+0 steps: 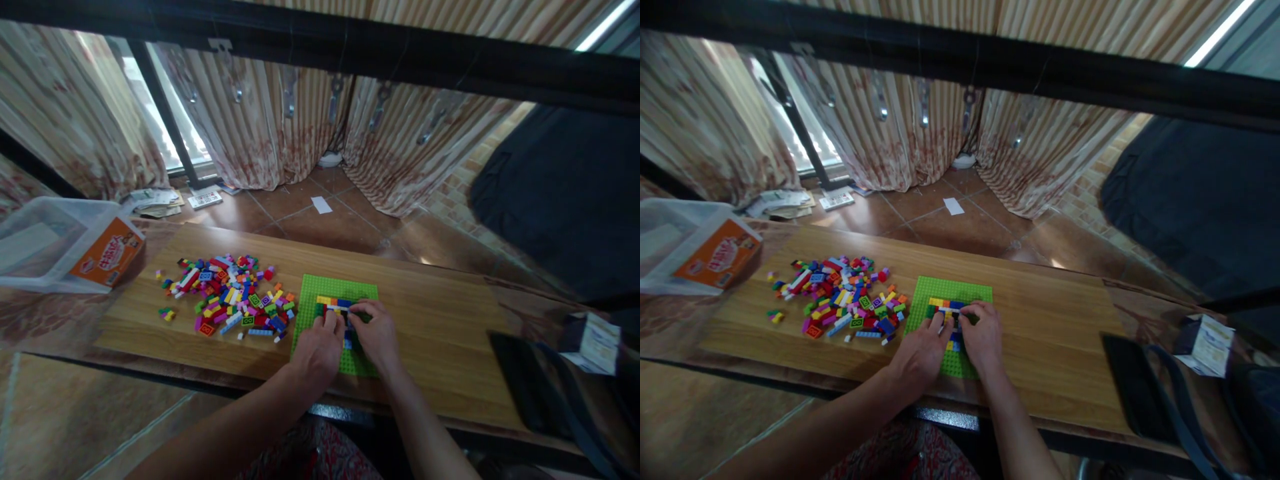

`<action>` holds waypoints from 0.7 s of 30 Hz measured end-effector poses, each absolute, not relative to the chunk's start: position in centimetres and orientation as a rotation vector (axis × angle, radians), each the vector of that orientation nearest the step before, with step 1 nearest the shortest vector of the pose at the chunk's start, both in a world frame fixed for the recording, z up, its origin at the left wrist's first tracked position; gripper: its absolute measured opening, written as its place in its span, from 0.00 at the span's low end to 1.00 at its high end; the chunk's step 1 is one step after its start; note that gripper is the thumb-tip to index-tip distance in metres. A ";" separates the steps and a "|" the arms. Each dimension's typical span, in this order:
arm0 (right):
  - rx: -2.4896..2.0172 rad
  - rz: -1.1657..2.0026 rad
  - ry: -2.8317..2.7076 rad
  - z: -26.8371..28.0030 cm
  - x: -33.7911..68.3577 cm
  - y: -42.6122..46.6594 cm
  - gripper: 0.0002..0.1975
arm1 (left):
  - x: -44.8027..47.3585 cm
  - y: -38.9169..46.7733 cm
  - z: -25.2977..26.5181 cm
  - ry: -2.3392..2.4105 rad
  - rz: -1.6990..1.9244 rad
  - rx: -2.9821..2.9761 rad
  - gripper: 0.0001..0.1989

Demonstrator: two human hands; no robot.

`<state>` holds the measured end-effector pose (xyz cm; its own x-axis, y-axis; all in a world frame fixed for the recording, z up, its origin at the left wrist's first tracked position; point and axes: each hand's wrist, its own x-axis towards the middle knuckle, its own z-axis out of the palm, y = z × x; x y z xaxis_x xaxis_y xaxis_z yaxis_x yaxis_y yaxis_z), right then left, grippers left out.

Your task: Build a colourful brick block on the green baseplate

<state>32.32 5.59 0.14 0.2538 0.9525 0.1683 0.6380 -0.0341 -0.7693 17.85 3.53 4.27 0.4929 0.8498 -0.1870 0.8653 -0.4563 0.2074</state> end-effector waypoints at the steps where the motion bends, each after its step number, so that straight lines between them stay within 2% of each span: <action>1: -1.764 0.515 -1.469 0.1 32.3 5.6 0.07 | 18.0 3.5 4.3 1.451 -0.098 2.477 0.23; 9: -1.763 0.517 -1.467 0.1 31.9 5.9 0.06 | 18.5 3.6 4.4 1.446 -0.139 2.548 0.19; 12: -1.732 0.548 -1.458 -0.1 32.3 5.8 0.08 | 18.0 3.4 4.8 1.434 -0.107 2.525 0.20; 16: -1.641 0.653 -1.357 -1.1 33.4 5.1 0.15 | 16.2 2.8 4.9 1.424 0.134 2.518 0.24; 21: -1.499 0.656 -0.905 -2.6 34.3 4.2 0.19 | 11.2 3.1 4.3 1.665 0.561 2.390 0.16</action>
